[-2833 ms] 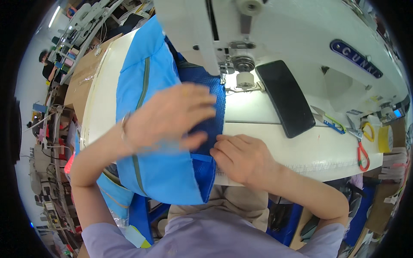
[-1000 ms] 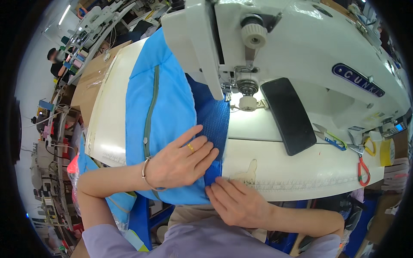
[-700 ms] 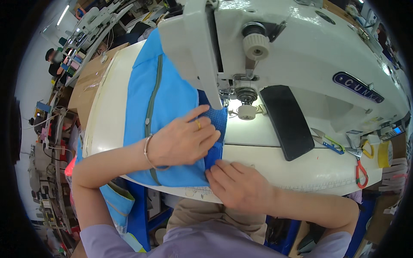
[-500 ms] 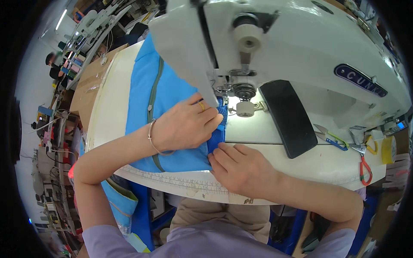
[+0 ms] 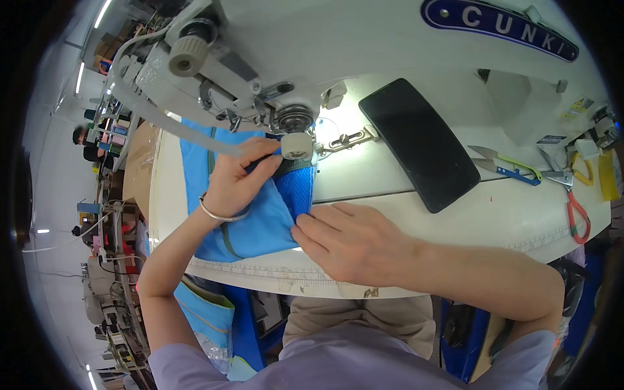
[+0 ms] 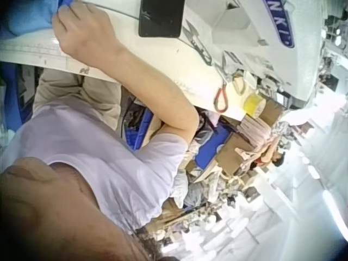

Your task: The person sews a blue and green fabric bag using an industrial sewing machine. They align the edges of the bag, guide the fabric under the needle, and sew along the seams. The person frequently adjusts the bag's position and flips it to sew different sections.

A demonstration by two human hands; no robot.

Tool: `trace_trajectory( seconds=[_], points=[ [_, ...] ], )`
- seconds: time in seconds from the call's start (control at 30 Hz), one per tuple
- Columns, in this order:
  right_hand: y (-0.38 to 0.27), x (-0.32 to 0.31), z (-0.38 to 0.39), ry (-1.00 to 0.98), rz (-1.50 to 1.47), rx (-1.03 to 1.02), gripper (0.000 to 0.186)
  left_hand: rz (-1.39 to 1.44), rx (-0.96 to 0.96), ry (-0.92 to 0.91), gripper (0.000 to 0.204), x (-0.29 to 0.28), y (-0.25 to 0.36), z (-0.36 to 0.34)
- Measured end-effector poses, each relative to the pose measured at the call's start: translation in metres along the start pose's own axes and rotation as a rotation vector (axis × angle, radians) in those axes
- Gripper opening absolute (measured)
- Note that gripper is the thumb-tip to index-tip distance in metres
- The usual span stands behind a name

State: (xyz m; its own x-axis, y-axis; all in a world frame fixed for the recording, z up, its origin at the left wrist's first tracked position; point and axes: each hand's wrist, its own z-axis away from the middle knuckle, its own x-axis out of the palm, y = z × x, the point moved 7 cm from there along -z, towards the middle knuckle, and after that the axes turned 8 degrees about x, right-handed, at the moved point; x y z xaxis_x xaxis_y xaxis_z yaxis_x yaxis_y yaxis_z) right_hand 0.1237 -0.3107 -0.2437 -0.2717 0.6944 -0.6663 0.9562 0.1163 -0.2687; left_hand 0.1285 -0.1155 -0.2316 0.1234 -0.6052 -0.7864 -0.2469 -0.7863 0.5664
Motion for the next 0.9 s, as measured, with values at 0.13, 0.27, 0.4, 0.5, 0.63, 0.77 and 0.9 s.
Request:
trace_trajectory(
  seconds=[0.13, 0.27, 0.4, 0.5, 0.63, 0.77, 0.9],
  points=[
    [0.001, 0.004, 0.001, -0.04, -0.006, 0.03, 0.03, 0.056, -0.085, -0.061, 0.022, -0.002, -0.001, -0.008],
    [0.003, 0.008, 0.002, -0.076, -0.01, 0.007, 0.028, -0.003, -0.065, -0.202, 0.023, -0.007, 0.0, -0.014],
    [0.003, 0.007, 0.0, -0.096, -0.008, 0.002, 0.028, 0.04, 0.116, -0.262, 0.024, -0.008, 0.007, -0.016],
    [0.003, 0.008, 0.001, -0.095, -0.015, 0.02, 0.028, 0.044, 0.224, -0.338, 0.026, -0.009, 0.008, -0.016],
    [0.004, 0.009, 0.002, -0.089, -0.008, 0.035, 0.028, -0.048, 0.289, -0.361, 0.027, -0.005, 0.008, -0.021],
    [0.005, 0.009, 0.002, -0.09, -0.001, 0.036, 0.027, -0.169, 0.328, -0.341, 0.024, 0.006, 0.005, -0.024],
    [0.004, 0.007, -0.001, -0.078, -0.004, 0.034, 0.026, -0.34, 0.39, -0.122, 0.022, 0.011, 0.004, -0.018]
  ],
)
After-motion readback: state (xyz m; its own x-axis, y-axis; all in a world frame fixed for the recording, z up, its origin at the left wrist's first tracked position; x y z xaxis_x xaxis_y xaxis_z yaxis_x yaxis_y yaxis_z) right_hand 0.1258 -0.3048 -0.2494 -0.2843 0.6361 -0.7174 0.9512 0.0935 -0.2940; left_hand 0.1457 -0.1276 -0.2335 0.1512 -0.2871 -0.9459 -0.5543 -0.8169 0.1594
